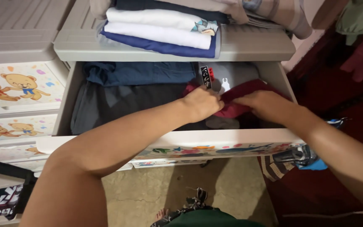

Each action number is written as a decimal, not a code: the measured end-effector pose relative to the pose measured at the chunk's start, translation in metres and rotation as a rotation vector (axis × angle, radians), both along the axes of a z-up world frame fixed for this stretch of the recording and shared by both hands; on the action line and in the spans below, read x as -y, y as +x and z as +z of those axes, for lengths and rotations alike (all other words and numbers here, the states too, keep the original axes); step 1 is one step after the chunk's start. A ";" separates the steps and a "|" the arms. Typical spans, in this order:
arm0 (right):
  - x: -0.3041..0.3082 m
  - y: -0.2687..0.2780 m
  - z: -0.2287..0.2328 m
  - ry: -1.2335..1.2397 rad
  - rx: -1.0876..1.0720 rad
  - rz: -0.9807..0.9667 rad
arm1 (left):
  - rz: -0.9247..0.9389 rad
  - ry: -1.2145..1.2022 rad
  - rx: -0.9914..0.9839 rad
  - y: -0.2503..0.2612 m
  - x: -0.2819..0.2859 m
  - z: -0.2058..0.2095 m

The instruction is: The person folds various shirts and garments on a table, then places them into a drawer. The person handles shirts, shorts, and other clothing items, folding them neatly and stacking them before storing them in a drawer.

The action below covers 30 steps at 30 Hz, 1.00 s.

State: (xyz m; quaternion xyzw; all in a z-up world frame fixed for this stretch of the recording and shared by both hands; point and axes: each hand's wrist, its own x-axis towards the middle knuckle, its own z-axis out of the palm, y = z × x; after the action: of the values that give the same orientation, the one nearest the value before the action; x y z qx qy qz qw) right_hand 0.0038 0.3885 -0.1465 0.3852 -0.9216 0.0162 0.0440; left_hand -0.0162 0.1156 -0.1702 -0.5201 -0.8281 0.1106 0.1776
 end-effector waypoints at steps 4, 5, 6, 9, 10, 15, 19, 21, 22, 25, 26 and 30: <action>-0.001 -0.008 -0.001 -0.191 0.150 0.040 | 0.011 0.052 -0.107 0.000 0.005 0.021; -0.001 -0.010 0.000 -0.162 0.194 -0.021 | 0.064 0.031 0.064 0.002 0.006 0.033; 0.000 -0.012 0.004 -0.132 0.238 -0.081 | 0.118 0.013 0.234 0.005 0.009 0.046; 0.009 -0.013 0.029 -0.154 0.217 -0.122 | 0.151 0.163 0.353 0.015 0.021 0.086; 0.012 -0.009 0.043 -0.180 0.188 -0.112 | 0.119 0.202 0.354 0.014 0.029 0.101; 0.066 0.023 0.109 -0.284 -0.102 -0.125 | -0.080 0.402 0.150 0.019 0.097 0.167; 0.142 0.046 0.110 -0.412 -0.538 0.173 | -0.093 0.327 -0.208 0.052 0.177 0.185; 0.186 0.053 0.095 -0.181 -0.597 0.080 | 0.059 0.132 -0.412 0.072 0.214 0.176; 0.207 0.056 0.087 -0.201 -0.531 0.151 | 0.068 0.115 -0.412 0.083 0.230 0.167; 0.228 0.054 0.072 -0.259 -0.111 0.384 | 0.243 0.073 -0.219 0.103 0.265 0.139; 0.231 0.050 0.068 -0.276 0.067 0.464 | 0.312 0.160 0.097 0.105 0.281 0.140; 0.234 0.012 0.075 -0.319 0.240 0.119 | 0.535 0.571 0.774 0.107 0.314 0.151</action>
State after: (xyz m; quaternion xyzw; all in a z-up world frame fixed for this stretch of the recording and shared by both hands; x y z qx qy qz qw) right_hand 0.0155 0.1543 -0.0720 0.4223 -0.8817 0.2102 -0.0069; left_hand 0.0903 -0.1983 -0.0189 -0.2255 -0.9333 -0.2766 -0.0401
